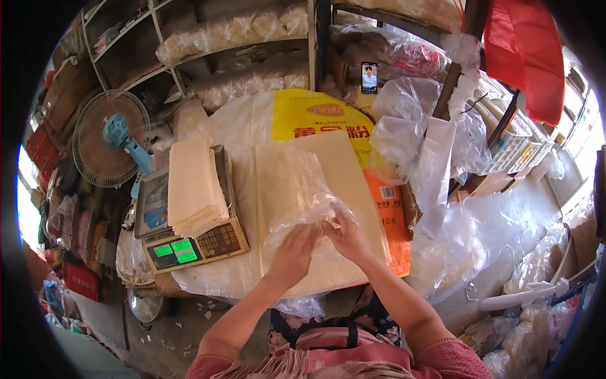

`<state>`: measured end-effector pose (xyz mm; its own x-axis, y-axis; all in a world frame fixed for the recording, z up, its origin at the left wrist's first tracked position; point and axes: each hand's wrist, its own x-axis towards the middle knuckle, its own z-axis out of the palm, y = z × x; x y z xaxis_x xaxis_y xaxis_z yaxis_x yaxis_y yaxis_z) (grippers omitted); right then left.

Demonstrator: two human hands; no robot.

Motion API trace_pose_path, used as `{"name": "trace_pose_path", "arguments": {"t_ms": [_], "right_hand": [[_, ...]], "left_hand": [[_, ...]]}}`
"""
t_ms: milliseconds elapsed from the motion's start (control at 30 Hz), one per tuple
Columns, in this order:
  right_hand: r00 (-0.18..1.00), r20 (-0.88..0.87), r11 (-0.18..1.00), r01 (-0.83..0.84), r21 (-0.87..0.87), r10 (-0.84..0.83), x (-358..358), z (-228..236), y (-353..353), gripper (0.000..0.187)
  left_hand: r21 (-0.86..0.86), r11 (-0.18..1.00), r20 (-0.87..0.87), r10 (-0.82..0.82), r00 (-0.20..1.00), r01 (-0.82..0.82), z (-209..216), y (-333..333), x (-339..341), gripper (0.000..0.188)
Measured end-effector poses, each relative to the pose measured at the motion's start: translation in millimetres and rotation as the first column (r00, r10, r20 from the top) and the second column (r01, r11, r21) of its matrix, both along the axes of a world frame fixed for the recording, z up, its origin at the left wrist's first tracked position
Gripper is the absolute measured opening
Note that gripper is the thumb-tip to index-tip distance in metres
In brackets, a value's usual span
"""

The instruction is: The person stacks layers of thin yellow food sheets, places a stack into a plastic bag, and ties the bag shut.

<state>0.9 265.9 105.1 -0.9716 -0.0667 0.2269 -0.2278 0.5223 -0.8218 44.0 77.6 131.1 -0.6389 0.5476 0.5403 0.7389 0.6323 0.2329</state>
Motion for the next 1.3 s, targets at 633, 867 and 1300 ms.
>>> {"name": "trace_pose_path", "arguments": {"t_ms": [633, 867, 1300], "right_hand": [[0.939, 0.261, 0.734, 0.013, -0.679, 0.225, -28, -32, -21, 0.068], [0.793, 0.478, 0.598, 0.187, -0.78, 0.376, 33, 31, -20, 0.041], [0.777, 0.357, 0.493, 0.069, -0.867, 0.519, 79, 114, 7, 0.035]], "left_hand": [[-0.09, 0.879, 0.372, 0.467, 0.802, -0.469, -59, -36, -27, 0.085], [0.142, 0.906, 0.324, 0.338, 0.884, -0.399, -55, -50, 13, 0.079], [0.595, 0.803, 0.168, -0.08, 0.983, -0.036, 97, -60, 25, 0.084]]}}
